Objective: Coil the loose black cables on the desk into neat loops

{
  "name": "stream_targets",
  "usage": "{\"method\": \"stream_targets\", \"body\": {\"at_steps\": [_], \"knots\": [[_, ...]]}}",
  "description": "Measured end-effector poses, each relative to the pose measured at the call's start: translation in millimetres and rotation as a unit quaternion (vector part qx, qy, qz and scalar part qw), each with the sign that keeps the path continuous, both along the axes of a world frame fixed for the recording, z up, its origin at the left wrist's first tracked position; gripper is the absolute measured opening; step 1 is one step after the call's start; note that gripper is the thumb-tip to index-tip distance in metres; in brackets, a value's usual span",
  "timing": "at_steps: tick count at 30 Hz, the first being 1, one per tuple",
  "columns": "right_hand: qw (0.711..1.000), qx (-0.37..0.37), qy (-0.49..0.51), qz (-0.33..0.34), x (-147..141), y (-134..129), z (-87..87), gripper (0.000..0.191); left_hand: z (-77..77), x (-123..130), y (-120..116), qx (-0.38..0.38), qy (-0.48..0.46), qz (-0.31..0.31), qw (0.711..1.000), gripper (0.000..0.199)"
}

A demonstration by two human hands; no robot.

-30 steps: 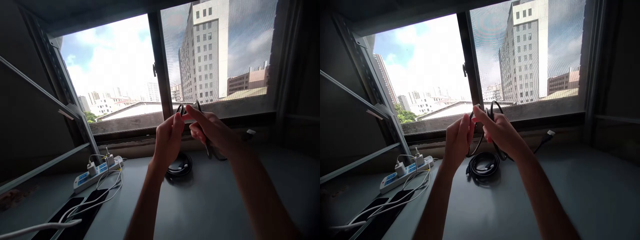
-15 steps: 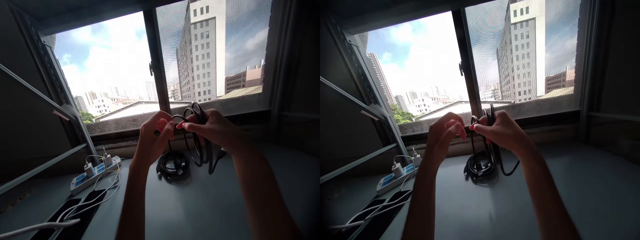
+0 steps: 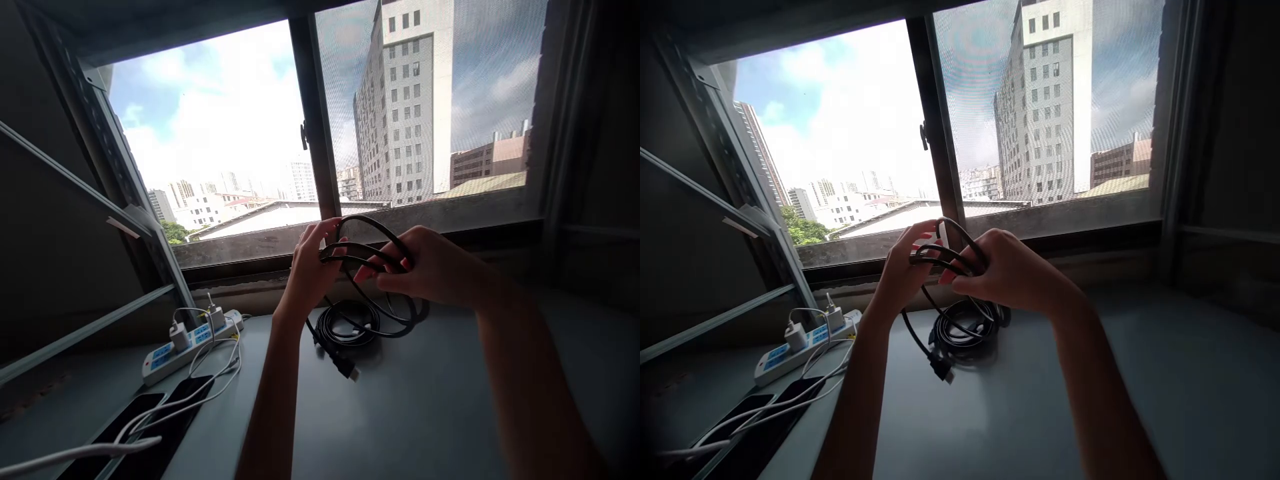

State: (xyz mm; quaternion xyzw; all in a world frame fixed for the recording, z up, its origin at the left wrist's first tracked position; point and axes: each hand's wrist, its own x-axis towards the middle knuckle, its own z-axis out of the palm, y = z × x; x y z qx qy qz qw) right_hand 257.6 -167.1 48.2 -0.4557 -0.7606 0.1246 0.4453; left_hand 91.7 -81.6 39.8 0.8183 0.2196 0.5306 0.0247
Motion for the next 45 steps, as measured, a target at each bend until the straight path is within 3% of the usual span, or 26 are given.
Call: {"method": "stream_targets", "body": {"at_steps": [3,8,13,16,20,24,28,31,36,40,42,45], "knots": [[0.999,0.021,-0.013,0.025,0,-1,-0.4,0.018,3.1,1,-5,0.016,-0.043,-0.009,0.999,0.008],[0.997,0.072,0.028,0.005,-7,-4,0.1,0.013,4.4,5,-17,-0.091,-0.124,-0.003,0.988,0.047],[0.982,0.16,0.067,-0.076,-16,-9,5.4,0.004,6.8,5,-20,-0.08,-0.253,0.003,0.964,0.049],[0.971,0.185,0.093,-0.118,-19,-8,7.3,0.005,8.1,5,-20,-0.141,-0.307,-0.017,0.941,0.047],[0.969,0.164,0.164,-0.083,-20,-1,6.4,0.013,7.2,11,-25,-0.245,-0.346,-0.07,0.903,0.045],[0.972,0.076,0.221,-0.01,-14,-1,6.0,0.022,4.0,19,-26,-0.29,-0.364,-0.096,0.88,0.045],[0.968,-0.005,0.247,0.048,-10,-9,7.6,0.023,-2.7,26,-17,-0.324,-0.337,-0.122,0.875,0.043],[0.96,-0.029,0.274,0.056,-13,-8,8.1,0.021,-12.1,28,-3,-0.372,-0.277,-0.135,0.876,0.038],[0.929,0.052,0.366,0.027,-15,3,7.7,0.021,-29.1,34,15,-0.455,-0.194,-0.124,0.86,0.028],[0.909,0.112,0.402,0.015,-17,3,8.7,0.017,-37.4,47,12,-0.498,-0.102,-0.093,0.856,0.031],[0.904,0.128,0.406,0.021,-20,-1,9.4,0.014,-39.9,53,8,-0.522,-0.062,-0.111,0.844,0.031],[0.904,0.146,0.4,0.035,-23,-6,9.9,0.009,-40.5,53,5,-0.558,0.004,-0.185,0.809,0.033]]}}
